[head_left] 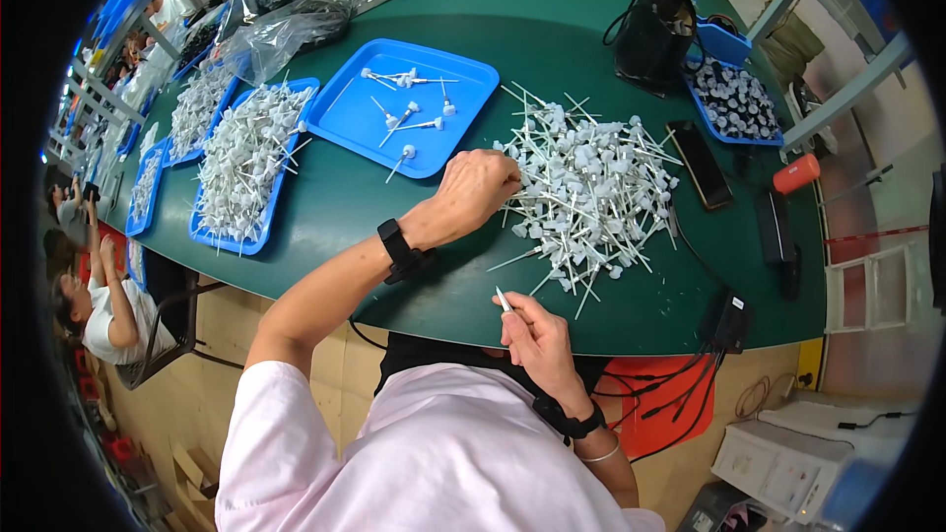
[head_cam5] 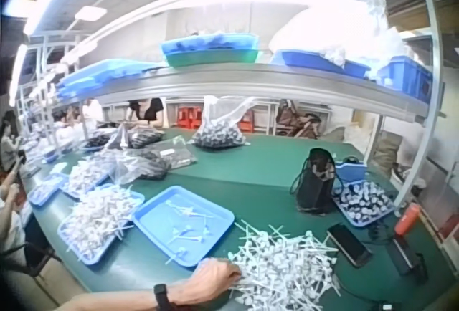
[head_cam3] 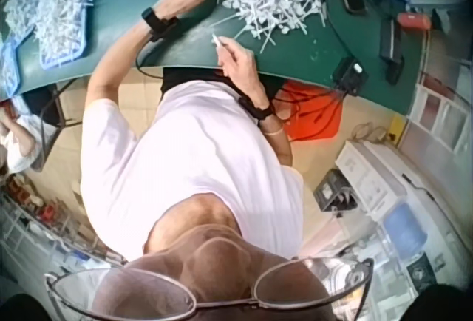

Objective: Assembling small white plastic parts at a manufacturing workbench.

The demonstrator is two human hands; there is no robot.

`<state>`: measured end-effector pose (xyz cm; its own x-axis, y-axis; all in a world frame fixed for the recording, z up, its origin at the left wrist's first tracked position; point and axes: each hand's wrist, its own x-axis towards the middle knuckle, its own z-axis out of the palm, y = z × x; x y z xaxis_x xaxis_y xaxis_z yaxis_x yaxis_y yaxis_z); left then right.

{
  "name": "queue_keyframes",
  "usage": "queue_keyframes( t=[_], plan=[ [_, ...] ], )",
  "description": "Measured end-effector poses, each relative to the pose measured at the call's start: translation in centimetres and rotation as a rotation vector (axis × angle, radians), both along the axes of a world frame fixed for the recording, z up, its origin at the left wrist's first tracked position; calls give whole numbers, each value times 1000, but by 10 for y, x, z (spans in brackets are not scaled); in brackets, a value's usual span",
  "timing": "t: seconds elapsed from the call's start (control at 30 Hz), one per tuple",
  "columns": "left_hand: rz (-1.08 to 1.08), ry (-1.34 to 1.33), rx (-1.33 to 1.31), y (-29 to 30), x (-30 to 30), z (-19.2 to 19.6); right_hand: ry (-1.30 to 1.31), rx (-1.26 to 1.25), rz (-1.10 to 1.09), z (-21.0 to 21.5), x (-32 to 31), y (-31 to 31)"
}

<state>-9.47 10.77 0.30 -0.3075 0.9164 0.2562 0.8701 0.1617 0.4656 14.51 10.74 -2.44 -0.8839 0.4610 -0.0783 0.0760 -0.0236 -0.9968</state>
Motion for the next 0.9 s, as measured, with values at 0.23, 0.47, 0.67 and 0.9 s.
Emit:
queue_keyframes(
  t=[0.23, 0.47, 0.67, 0.9],
  plan=[
    [67, -3, 30, -5, -6, 4, 0, 41, -10, -2, 0, 1],
    [52, -476, 102, -85, 30, 41, -11, 160, -162, 27, 8, 9],
    [144, -792, 214, -119, 73, 17, 90, 775, -133, 53, -14, 5],
    [184, -1278, 328, -122, 88, -1, -25, 980, -109, 60, -16, -1]
  ],
)
